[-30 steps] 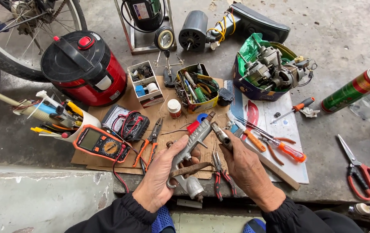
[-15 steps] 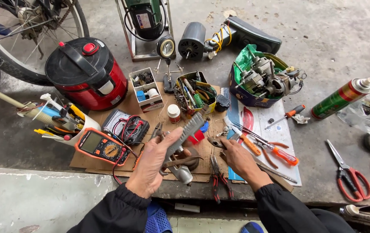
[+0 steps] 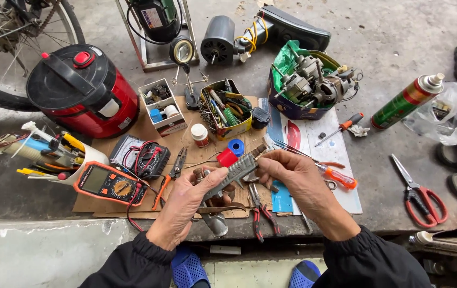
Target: Repairing a spray gun handle by disassembling and inspecting internal components using pliers
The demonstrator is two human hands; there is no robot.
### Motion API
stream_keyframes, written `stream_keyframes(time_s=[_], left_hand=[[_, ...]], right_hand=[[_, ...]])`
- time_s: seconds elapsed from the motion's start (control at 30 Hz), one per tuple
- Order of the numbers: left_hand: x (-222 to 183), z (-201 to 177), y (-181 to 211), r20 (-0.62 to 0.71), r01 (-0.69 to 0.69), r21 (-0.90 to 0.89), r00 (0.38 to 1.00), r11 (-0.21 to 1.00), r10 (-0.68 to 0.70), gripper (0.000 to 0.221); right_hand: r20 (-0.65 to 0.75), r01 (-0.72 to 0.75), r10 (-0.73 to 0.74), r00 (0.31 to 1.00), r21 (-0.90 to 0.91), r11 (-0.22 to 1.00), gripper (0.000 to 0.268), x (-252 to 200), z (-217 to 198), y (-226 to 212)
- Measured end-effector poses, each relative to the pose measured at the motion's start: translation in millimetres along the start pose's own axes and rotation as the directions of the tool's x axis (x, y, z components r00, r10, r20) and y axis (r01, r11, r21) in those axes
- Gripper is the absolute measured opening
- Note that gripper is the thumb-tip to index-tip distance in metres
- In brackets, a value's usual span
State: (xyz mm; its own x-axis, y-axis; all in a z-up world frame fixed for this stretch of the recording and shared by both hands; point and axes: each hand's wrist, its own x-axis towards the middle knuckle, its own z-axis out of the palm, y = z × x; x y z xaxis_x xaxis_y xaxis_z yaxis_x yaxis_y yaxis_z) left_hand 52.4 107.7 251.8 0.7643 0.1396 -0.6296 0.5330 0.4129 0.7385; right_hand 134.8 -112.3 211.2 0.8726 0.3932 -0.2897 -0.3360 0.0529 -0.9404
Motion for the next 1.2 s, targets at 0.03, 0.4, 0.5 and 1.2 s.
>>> stream_keyframes(time_s=[0.03,0.4,0.5,1.2], left_hand=[[0,1,0,0.0,0.005,0.004,1.0,1.0,-0.005,0.036],[18,3,-11,0.046,-0.111,0.106,0.993,0.988,0.107,0.029],[18,5,-9,0.021,-0.052,0.067,0.998,0.996,0.05,0.031],[13,-5,-9,0.021,-0.042,0.034,0.999,0.999,0.041,0.029]], right_hand=[[-0.003,-0.003,0.003,1.0,0.004,1.0,0.02,1,-3,3],[0.04,0.006,-0.002,0.999,-0.082,0.997,0.022,3,-17,11],[0.1,0.065,-0.053,0.994,-0.123,0.99,0.024,4,-18,12],[-0.044,-0.082,0.082,0.996,-0.003,0.997,0.02,4,0,15]])
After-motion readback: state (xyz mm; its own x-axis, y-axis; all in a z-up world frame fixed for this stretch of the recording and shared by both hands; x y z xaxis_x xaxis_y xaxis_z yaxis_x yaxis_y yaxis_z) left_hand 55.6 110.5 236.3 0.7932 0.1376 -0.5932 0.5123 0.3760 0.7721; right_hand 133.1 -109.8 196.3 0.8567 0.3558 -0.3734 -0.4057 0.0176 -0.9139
